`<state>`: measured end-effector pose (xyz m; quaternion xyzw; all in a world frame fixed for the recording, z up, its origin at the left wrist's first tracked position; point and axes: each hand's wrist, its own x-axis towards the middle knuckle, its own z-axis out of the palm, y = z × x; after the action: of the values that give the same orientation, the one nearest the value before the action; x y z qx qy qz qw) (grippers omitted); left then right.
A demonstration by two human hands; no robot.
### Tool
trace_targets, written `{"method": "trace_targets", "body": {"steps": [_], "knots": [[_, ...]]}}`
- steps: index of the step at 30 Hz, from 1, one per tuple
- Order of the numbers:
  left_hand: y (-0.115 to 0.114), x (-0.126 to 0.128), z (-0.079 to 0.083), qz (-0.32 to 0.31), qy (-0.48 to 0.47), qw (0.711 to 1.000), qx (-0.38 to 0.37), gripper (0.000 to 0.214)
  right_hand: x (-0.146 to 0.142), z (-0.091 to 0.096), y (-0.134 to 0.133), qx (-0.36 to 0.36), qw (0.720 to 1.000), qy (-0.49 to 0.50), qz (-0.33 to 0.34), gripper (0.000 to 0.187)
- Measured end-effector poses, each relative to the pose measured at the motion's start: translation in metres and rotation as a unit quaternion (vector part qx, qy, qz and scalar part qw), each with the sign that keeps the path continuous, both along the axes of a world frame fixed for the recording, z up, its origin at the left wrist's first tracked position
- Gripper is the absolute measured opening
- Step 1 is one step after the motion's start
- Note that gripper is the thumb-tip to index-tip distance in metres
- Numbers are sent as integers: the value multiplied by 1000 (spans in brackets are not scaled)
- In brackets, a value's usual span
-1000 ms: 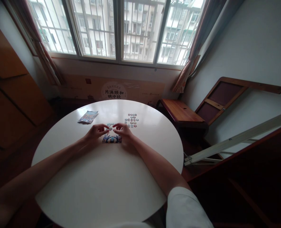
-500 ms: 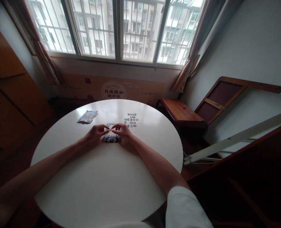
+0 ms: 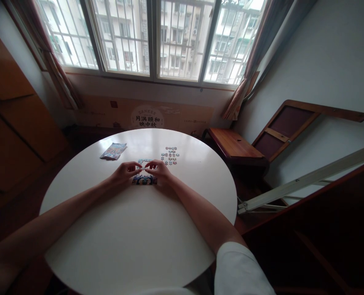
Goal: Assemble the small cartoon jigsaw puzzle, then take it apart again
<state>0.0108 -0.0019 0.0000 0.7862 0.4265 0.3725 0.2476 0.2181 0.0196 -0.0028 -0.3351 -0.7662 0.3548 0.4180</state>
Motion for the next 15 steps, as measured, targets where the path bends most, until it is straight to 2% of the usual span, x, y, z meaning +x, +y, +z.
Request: {"method": "trace_targets", "body": {"steps": [15], "knots": [[1, 0, -2, -1, 2, 1000, -1, 37, 0, -2, 1, 11, 1000, -4, 0, 18]]}}
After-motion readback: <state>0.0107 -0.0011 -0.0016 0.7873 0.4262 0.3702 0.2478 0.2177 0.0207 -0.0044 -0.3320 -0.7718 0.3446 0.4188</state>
